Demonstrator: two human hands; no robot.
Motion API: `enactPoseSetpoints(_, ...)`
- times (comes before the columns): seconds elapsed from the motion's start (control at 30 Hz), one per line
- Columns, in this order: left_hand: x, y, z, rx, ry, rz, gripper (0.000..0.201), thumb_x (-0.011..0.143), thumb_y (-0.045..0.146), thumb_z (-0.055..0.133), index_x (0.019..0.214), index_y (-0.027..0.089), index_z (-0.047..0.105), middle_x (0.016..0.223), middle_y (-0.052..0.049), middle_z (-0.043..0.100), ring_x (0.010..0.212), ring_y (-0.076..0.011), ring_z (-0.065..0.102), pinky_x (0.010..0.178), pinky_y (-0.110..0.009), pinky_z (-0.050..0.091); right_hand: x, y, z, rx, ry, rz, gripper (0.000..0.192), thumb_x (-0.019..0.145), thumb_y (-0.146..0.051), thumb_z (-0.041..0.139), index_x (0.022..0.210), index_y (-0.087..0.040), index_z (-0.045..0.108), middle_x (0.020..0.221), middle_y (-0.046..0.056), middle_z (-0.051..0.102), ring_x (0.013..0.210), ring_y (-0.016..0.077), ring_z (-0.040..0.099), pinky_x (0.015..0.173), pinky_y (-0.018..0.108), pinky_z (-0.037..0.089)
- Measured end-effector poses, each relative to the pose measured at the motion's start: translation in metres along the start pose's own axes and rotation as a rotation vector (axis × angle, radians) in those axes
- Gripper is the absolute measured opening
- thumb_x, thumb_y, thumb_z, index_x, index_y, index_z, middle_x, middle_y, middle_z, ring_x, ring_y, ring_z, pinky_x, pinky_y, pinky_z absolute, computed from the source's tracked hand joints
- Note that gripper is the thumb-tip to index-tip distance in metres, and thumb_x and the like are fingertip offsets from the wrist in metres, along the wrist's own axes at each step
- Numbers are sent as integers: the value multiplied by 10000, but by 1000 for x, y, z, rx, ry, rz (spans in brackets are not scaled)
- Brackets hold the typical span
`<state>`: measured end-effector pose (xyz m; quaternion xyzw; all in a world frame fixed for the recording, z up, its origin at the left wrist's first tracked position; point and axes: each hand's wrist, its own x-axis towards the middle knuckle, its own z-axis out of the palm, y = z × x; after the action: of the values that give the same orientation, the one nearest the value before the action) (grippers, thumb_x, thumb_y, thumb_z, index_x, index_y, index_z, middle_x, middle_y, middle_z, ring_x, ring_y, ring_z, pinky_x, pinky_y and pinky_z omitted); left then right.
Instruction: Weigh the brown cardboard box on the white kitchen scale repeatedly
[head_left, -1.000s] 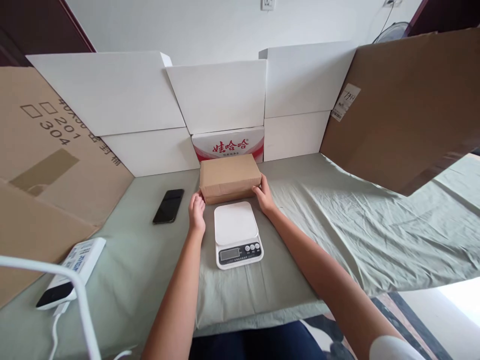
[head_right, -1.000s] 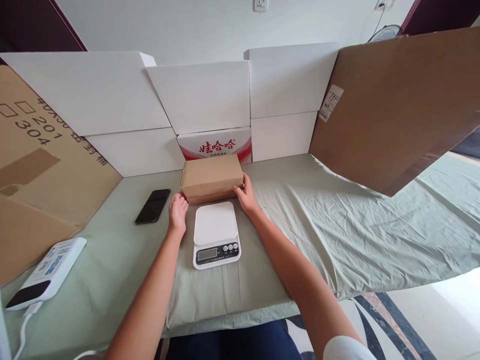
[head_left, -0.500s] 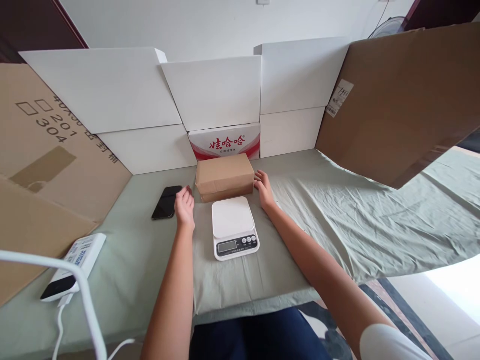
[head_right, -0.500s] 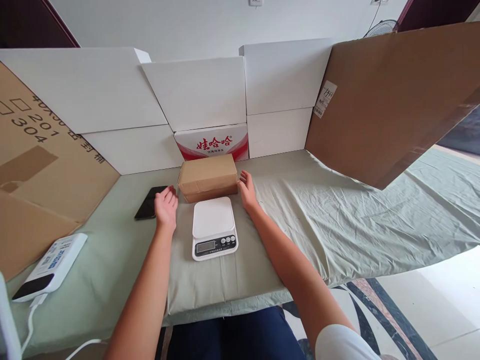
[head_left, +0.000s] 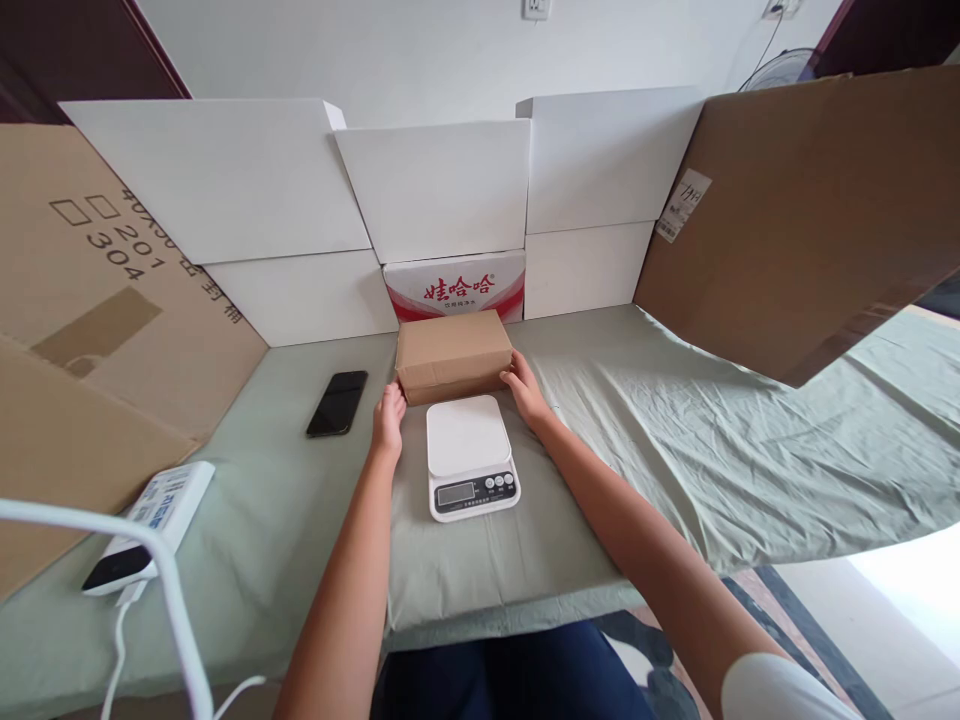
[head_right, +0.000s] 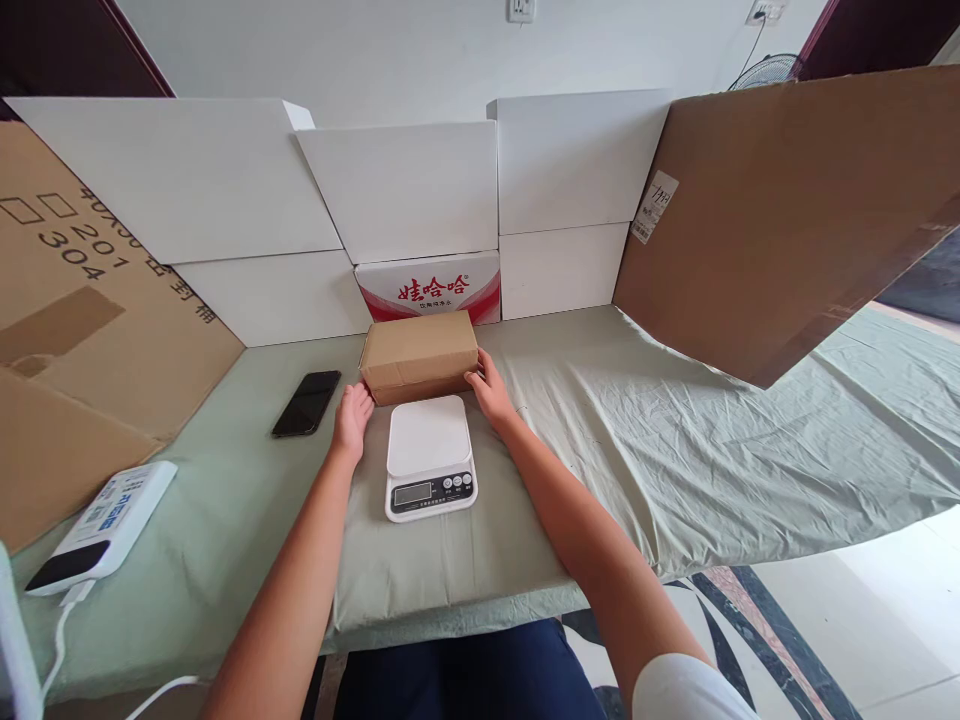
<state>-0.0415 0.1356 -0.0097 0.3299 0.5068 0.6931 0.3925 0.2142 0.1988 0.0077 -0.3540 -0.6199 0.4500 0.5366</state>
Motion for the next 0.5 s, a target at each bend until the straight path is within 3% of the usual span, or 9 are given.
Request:
enactPoseSetpoints(0.23, -17, 6, 3, -9, -6, 80, 716, 822, 660, 620, 1341, 168, 656, 1498, -195, 546, 1431, -331, 474, 1191, -476, 348, -7, -5, 0, -73, 27, -101, 722, 817, -362, 553, 1509, -269, 367, 1553, 70, 450, 1375, 290, 458, 1139, 506, 439)
enactPoseSetpoints(0.37, -39, 17, 6, -12, -39, 210, 716, 833, 649, 620, 1372, 178, 641, 1509, -165, 544, 1440, -313, 465, 1205, -440, 340, -24, -15, 0, -180, 78, -237, 731, 866, -504, 567, 1520, -283, 326, 1539, 94, 409, 1412, 305, 401, 1187, 506, 368)
enactPoseSetpoints(0.5, -70, 25, 0, -13, -50, 263, 711, 842, 655, 602, 1373, 184, 645, 1486, -160, 570, 1452, -327, 444, 1214, -459, 326, -52, -25, -5, -198, 48, -284, 723, 892, -602, 537, 1494, -261, 330, 1462, 125, 446, 1335, 319, 456, 1145, 509, 402)
